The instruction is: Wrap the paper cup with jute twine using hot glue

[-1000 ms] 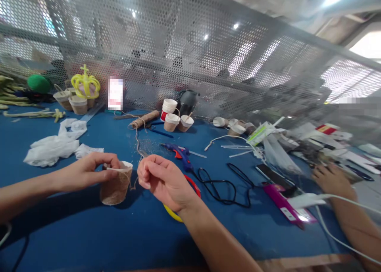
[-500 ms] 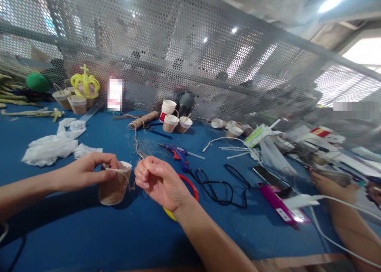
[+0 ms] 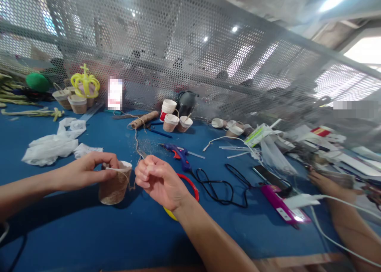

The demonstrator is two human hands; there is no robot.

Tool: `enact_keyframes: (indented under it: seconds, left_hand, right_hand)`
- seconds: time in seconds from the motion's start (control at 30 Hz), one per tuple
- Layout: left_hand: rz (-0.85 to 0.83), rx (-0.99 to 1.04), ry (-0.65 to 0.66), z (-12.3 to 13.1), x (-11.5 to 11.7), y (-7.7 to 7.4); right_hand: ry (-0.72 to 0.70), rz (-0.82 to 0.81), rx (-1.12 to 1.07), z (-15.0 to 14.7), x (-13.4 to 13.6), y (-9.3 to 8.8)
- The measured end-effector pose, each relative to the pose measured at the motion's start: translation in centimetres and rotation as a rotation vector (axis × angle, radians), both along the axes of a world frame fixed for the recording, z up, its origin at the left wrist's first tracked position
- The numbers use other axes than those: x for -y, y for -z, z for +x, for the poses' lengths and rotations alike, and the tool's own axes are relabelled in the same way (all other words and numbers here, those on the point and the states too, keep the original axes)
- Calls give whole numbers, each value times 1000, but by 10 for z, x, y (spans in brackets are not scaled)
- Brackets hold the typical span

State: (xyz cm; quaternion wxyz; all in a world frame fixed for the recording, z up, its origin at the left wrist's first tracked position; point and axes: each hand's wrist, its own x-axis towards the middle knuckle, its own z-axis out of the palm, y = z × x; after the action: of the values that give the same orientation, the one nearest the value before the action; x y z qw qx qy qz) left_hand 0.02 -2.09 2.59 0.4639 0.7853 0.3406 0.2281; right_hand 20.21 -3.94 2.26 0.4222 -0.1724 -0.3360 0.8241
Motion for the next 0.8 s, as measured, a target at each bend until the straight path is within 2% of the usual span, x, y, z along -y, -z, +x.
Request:
enact_keyframes:
  seconds: [0.33,0.67,0.8]
  left_hand:
    - [-7,14,21,-1,-1,2]
    - [7,-9,1,-1,-2,2]
    - [13,-18,2,-1,-1,1]
  right_hand:
    - [-82,83,-18,0,4,0]
    - [-258,125,-22,2,7,-1]
    - [-263,122,-21,1,8,-1]
